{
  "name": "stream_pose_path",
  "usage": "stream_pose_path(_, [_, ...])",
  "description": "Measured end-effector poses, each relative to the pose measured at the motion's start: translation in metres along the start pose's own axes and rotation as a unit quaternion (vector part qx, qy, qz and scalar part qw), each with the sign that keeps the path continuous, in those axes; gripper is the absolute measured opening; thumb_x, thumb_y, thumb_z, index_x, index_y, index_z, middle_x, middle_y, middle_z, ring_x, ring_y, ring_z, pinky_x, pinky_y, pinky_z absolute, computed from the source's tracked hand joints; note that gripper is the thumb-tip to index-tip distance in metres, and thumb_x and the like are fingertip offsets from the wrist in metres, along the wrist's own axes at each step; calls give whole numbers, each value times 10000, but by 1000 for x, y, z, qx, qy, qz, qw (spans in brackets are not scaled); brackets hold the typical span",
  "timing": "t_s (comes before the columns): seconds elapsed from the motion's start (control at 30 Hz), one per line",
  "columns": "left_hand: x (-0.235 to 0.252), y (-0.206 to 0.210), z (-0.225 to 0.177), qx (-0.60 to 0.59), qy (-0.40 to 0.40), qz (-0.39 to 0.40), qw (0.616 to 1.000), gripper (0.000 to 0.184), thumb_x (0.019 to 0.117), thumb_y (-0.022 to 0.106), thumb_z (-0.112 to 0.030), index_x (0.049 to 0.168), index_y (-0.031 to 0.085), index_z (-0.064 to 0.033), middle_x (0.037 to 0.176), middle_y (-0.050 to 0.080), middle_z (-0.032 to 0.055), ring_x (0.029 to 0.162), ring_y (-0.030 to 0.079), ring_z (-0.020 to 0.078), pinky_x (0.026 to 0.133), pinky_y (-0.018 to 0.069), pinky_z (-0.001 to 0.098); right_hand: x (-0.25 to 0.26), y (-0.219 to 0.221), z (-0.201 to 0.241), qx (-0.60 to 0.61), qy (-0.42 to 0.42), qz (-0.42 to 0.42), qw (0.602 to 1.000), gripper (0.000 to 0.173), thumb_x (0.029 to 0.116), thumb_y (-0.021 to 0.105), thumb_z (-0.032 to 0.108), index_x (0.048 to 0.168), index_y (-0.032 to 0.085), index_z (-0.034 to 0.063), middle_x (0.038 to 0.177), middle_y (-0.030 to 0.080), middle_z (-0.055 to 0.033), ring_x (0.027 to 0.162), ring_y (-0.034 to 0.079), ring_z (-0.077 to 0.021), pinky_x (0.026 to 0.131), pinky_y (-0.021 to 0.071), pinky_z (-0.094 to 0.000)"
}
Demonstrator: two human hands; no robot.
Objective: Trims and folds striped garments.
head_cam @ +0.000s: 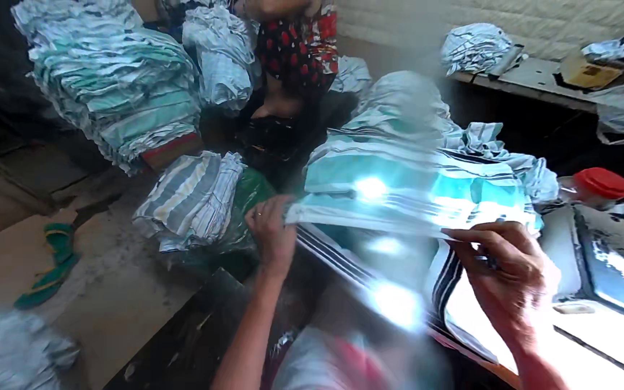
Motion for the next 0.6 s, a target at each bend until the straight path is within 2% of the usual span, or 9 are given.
stream_pose_path(0.1, [-36, 1, -5, 17, 111, 3, 994, 216, 864, 709, -23, 1035, 791, -127, 1055, 758, 79, 962, 704, 243, 941, 460, 517, -27, 29, -36, -57, 56, 117, 990, 166, 903, 641, 64, 1007, 767, 37, 989, 693, -182, 799, 682, -324, 645, 531, -509])
stream_pose_path(0.13, [-46, 3, 1, 9, 104, 29, 994, 233, 881, 691, -49, 1070, 792, -141, 1099, 759, 58, 1005, 707, 228, 964, 455, 525, -37, 41, -49, -53, 91, 180, 978, 138, 891, 670, 43, 994, 762, 36, 984, 695, -184, 806, 686, -376, 645, 520, -602])
stream_pose_path(0.2, [-60, 5, 24, -31, 49, 92, 994, 321, 905, 628, -124, 1202, 748, -135, 1265, 717, 29, 1192, 650, 230, 1056, 410, 556, -44, 50, -68, -53, 145, 255, 954, 103, 899, 707, 102, 984, 744, 57, 939, 688, -157, 795, 671, -382, 655, 496, -650])
stream_pose_path(0.27, [-68, -5, 43, -95, -19, 110, 989, 382, 908, 585, -148, 1264, 684, -51, 1342, 669, 85, 1281, 591, 270, 1093, 401, 551, -38, 40, -76, -54, 181, 273, 943, 207, 924, 724, 280, 1023, 731, 98, 851, 683, -103, 713, 647, -323, 608, 487, -613])
stream_pose_path(0.3, [-69, -13, 48, -123, -51, 98, 986, 366, 930, 572, -142, 1256, 664, -6, 1321, 667, 124, 1255, 601, 270, 1070, 450, 501, -33, 33, -78, -45, 196, 261, 944, 325, 928, 684, 407, 1052, 714, 108, 798, 657, -73, 655, 610, -274, 573, 468, -566])
stream_pose_path(0.37, [-68, -26, 50, -160, -110, 51, 980, 288, 999, 557, -125, 1208, 652, 49, 1197, 689, 154, 1088, 664, 203, 927, 554, 359, -16, 22, -75, -21, 214, 212, 953, 537, 931, 571, 611, 1111, 675, 115, 759, 615, -23, 602, 557, -169, 543, 451, -448])
stream_pose_path(0.4, [-66, -30, 47, -175, -129, 27, 976, 263, 1019, 551, -121, 1178, 653, 63, 1111, 699, 142, 985, 678, 166, 855, 573, 311, -7, 21, -68, 4, 214, 195, 957, 579, 951, 532, 629, 1162, 646, 102, 788, 619, -20, 621, 567, -129, 561, 472, -394])
stream_pose_path(0.47, [-61, -31, 37, -220, -148, 12, 964, 241, 1033, 546, -96, 1152, 635, 93, 1016, 704, 131, 892, 701, 141, 796, 601, 281, 9, 37, -45, 98, 193, 188, 958, 474, 1015, 512, 489, 1235, 584, 76, 858, 631, 17, 669, 581, -19, 602, 505, -233])
stream_pose_path(0.6, [-49, -15, 7, -285, -139, 17, 948, 207, 1012, 552, -43, 1123, 631, 113, 942, 705, 116, 787, 692, 101, 718, 600, 245, 27, 94, 16, 287, 120, 229, 922, 271, 1039, 526, 283, 1203, 545, 68, 887, 639, 83, 719, 575, 61, 663, 498, -141])
Point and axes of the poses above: each hand's wrist, its own x-axis towards the middle knuckle, its own y-axis out of the palm, z = x × y, the point moved 10 cm from there along x, towards the middle knuckle
